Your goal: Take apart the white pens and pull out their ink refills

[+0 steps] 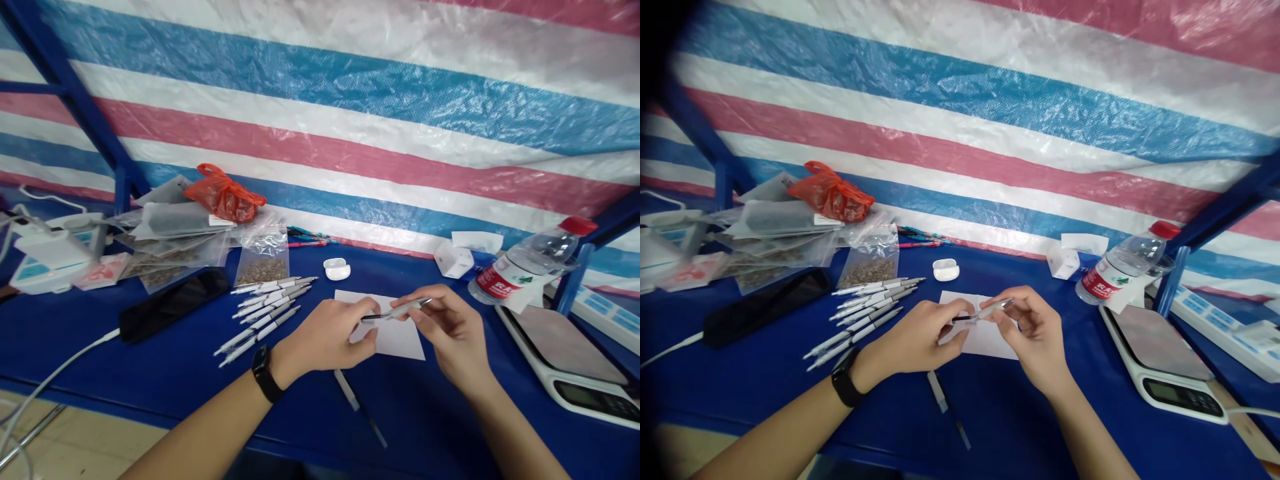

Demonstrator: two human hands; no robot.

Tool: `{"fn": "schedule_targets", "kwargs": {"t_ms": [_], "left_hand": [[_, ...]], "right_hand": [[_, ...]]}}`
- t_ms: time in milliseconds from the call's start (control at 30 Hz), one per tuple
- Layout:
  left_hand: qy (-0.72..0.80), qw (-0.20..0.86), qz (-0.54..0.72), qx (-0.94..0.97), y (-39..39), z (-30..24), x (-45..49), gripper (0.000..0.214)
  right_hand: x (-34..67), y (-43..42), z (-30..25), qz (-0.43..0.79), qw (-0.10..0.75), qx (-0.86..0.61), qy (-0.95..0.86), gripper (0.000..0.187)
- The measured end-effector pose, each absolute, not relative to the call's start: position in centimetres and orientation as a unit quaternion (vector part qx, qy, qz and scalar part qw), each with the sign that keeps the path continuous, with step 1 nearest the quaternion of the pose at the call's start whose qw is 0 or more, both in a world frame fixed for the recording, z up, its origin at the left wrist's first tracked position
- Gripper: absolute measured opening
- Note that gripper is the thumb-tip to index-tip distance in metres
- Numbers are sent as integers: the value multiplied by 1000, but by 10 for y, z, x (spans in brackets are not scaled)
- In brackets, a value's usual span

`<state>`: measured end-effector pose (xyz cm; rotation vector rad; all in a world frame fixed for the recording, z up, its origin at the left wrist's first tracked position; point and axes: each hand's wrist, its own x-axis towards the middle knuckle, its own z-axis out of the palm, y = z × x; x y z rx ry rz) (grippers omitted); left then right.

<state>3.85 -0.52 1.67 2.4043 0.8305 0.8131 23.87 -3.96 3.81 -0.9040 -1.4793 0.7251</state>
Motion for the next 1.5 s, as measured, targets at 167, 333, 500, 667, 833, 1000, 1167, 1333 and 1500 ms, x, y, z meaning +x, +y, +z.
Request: {"fn": "schedule_targets", "kwargs": {"t_ms": [167, 333, 500, 667, 833, 1000, 1167, 1333, 1500], "left_hand": [[353, 197, 270, 874, -1, 16, 41, 17], [335, 212, 291, 871, 1, 19, 39, 28], [339, 215, 285, 870, -1, 17, 39, 16], [365, 205, 268, 868, -1, 14, 40, 13], [373, 157, 248, 880, 1, 10, 40, 9], [384, 131, 233, 884, -4, 11, 44, 11], [383, 110, 238, 886, -7, 10, 51, 7], [414, 135, 256, 863, 0, 10, 47, 17], [405, 143, 293, 854, 1, 10, 44, 24]], "right_hand": [[236, -43, 41, 277, 570, -403, -660, 16], [232, -44, 36, 268, 589, -392, -654, 13], [229, -44, 30, 257, 550, -402, -685, 8], [228, -43, 25, 255, 503, -421, -710, 10], [226, -45, 22, 210, 486, -432, -730, 9], [219, -48, 27, 116, 454, -460, -755, 22], [223, -45, 30, 138, 433, -478, -751, 60], [231, -40, 34, 170, 423, -476, -752, 36], [226, -41, 31, 153, 385, -474, -777, 40]]}}
